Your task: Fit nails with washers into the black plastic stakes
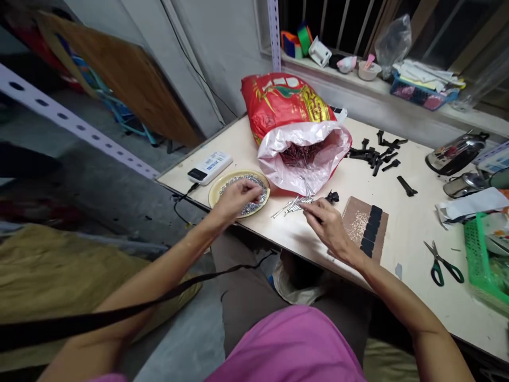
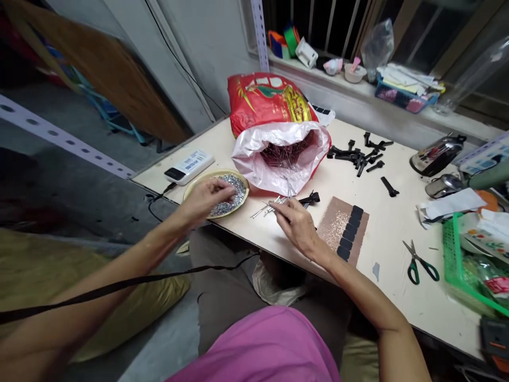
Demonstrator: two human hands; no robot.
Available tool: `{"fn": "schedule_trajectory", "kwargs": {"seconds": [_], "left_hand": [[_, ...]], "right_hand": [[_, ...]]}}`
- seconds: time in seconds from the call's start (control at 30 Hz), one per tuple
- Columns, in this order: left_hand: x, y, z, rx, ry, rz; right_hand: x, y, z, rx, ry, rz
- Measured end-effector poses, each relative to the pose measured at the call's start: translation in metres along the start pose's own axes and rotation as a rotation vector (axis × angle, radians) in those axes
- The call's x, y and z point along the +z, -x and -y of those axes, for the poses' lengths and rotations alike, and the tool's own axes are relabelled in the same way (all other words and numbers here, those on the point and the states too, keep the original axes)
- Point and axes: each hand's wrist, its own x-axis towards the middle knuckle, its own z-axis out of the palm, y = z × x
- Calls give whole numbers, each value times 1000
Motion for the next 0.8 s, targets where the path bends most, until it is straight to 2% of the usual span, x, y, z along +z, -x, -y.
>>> {"fn": "schedule_trajectory", "kwargs": {"seconds": [0.1,0.23,0.47,0.8], "left_hand": [[29,12,-9,-90,317,129],[59,20,-17,-146,498,223],[94,28,-21,-33,488,188],[113,31,-30,-48,450,223]], "right_hand": [[5,-3,7,-2,39,6],[-2,0,9,38,111,-18],[-18,13,-2,88,178,-43],[-25,25,-10,150,222,-56]]}}
